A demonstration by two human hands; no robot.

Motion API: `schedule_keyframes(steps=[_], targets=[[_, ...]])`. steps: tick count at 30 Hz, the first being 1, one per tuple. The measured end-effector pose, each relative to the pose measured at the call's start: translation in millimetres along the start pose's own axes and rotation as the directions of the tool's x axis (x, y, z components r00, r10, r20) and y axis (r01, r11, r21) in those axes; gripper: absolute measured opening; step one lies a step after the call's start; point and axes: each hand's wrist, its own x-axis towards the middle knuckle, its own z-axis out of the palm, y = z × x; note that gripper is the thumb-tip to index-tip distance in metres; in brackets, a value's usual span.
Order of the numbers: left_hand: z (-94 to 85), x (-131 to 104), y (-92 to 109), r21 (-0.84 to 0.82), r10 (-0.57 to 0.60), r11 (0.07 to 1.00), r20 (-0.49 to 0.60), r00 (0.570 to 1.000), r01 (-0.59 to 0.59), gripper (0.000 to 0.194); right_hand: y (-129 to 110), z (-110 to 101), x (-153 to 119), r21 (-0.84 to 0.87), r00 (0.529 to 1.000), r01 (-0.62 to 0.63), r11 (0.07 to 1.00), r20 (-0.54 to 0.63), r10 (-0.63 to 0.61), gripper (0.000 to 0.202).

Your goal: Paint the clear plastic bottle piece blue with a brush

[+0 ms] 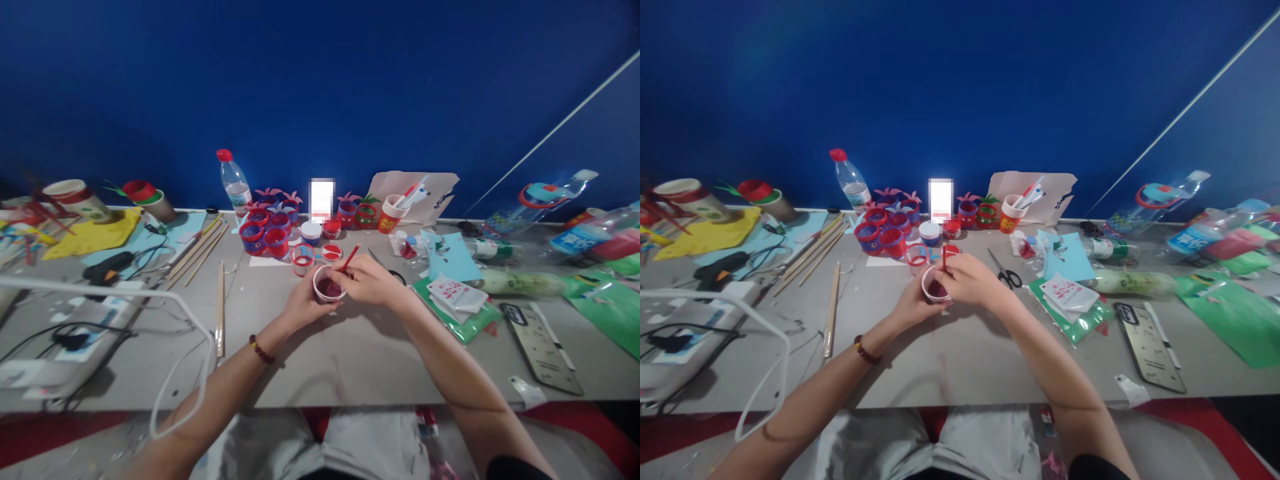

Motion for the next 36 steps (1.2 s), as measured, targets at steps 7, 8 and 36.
schedule_keyframes(steps=[7,8,36], targets=[[-0.9,0,0,0.010,0.032,0.999,-0.003,0.999,-0.032,0.071,3,1,-2,0.020,1.000,-0.020,1.000,0.003,0.020,0.038],[-0.9,0,-1,0.010,0.030,1.000,-0.003,1.000,-0.030,0.071,4,2,-2,-0.006,1.000,-0.022,1.000,0.006,0.022,0.038],[3.1,0,2,-0.062,-0.062,0.996,-0.071,0.996,0.058,0.076,8,-37,-5,0.237,0.956,-0.188,0.953,-0.177,0.233,0.036]])
